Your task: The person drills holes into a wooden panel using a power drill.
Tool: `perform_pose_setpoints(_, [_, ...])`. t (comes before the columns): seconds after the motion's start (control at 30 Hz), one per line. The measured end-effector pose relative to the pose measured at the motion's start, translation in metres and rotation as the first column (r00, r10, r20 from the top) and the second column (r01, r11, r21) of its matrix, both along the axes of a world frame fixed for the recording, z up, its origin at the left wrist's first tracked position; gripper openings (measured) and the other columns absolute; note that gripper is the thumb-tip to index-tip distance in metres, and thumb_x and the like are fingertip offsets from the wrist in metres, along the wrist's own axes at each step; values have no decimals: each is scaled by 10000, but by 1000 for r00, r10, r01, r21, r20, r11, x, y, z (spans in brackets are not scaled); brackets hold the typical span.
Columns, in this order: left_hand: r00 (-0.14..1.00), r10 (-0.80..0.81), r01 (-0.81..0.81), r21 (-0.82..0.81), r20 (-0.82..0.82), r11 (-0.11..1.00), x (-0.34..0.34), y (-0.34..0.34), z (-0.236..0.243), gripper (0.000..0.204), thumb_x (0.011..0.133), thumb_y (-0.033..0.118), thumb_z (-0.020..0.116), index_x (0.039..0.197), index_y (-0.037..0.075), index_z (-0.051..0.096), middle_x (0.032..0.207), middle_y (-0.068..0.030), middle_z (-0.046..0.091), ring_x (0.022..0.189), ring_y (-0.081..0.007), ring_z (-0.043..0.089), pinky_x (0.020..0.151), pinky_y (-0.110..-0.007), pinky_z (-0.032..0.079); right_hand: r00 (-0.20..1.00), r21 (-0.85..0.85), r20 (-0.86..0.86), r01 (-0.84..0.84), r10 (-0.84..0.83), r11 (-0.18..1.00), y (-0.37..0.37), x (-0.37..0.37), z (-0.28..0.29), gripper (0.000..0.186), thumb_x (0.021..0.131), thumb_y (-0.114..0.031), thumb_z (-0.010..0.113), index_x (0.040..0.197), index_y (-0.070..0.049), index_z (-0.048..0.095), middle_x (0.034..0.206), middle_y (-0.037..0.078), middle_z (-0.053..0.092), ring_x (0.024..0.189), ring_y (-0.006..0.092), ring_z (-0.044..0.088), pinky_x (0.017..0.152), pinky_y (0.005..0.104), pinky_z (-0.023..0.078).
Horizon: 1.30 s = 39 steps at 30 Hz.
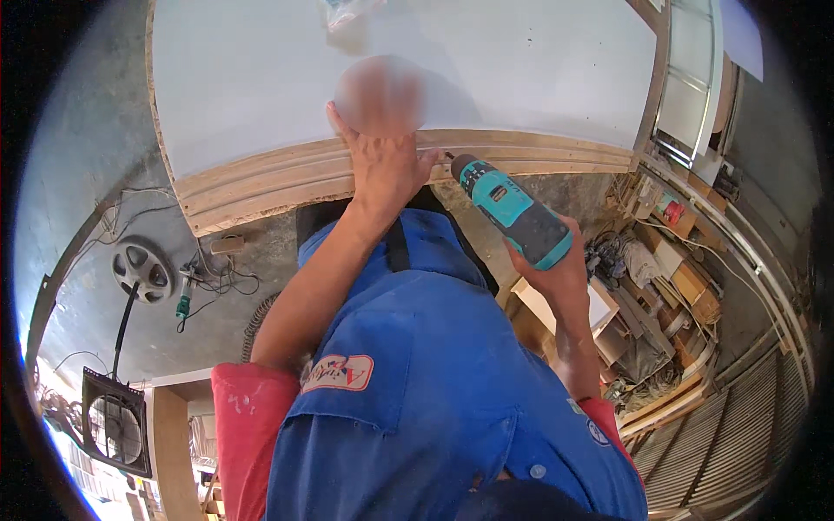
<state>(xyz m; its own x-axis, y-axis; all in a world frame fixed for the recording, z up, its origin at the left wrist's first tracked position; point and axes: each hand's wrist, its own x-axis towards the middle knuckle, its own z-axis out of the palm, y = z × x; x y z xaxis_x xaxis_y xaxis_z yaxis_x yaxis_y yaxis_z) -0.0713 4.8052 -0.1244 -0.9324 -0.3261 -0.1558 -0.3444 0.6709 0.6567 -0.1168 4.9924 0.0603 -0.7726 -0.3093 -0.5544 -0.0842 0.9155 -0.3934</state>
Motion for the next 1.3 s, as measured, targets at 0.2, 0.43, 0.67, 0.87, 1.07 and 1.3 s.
perform_pose_setpoints(0.2, [1000, -7, 7, -4, -13, 1000, 1, 1, 0, 1218, 664, 429, 925, 1647, 148, 263, 1714, -267, 35, 1556, -549, -8, 1125, -816, 102, 998, 41, 55, 30, -32, 999, 3, -6, 0, 481, 695, -173, 836, 1133, -22, 708, 969, 182, 754, 943, 300, 733, 837, 381, 559])
perform_pose_setpoints(0.43, [1000, -4, 3, -20, -25, 1000, 3, 0, -2, 1194, 674, 425, 921, 1642, 147, 279, 1714, -267, 34, 1559, -539, -21, 1137, -805, 86, 963, 209, -81, -236, 257, 949, -2, -15, 5, 524, 687, -170, 848, 1174, -26, 718, 1064, 175, 760, 983, 340, 736, 867, 402, 556])
perform_pose_setpoints(0.67, [999, -42, 41, -48, -30, 998, 2, -1, -4, 1185, 676, 430, 919, 1638, 147, 288, 1715, -268, 20, 1559, -541, -20, 1140, -801, 78, 996, 212, -66, -48, 63, 976, 4, -27, -1, 494, 672, -192, 852, 1123, -40, 721, 969, 206, 739, 939, 389, 716, 845, 429, 551])
perform_pose_setpoints(0.87, [999, -51, 53, -113, 17, 992, 1, -2, -7, 1161, 704, 436, 905, 1639, 144, 282, 1710, -284, 5, 1557, -543, -23, 1144, -796, 86, 926, 57, -129, -351, 355, 935, 3, -45, 7, 357, 723, -176, 807, 1048, -51, 730, 944, 221, 720, 909, 432, 683, 830, 456, 548])
perform_pose_setpoints(1.07, [990, -124, 132, -134, 66, 982, -7, -2, -4, 1185, 725, 494, 881, 1648, 120, 239, 1698, -313, -10, 1555, -548, -27, 1153, -785, 84, 971, -223, -225, -136, 84, 965, 60, -33, 24, 375, 739, -211, 838, 1078, -73, 757, 944, 170, 767, 881, 312, 755, 814, 408, 574])
perform_pose_setpoints(1.3, [981, -189, 194, -138, 44, 971, -14, 2, -10, 1168, 744, 507, 859, 1644, 92, 242, 1695, -324, -7, 1553, -551, -42, 1160, -777, 65, 860, -259, -144, 445, -489, 858, 71, 37, -5, 441, 848, -311, 870, 1166, -46, 721, 1113, 96, 774, 1033, 197, 737, 889, 391, 584])
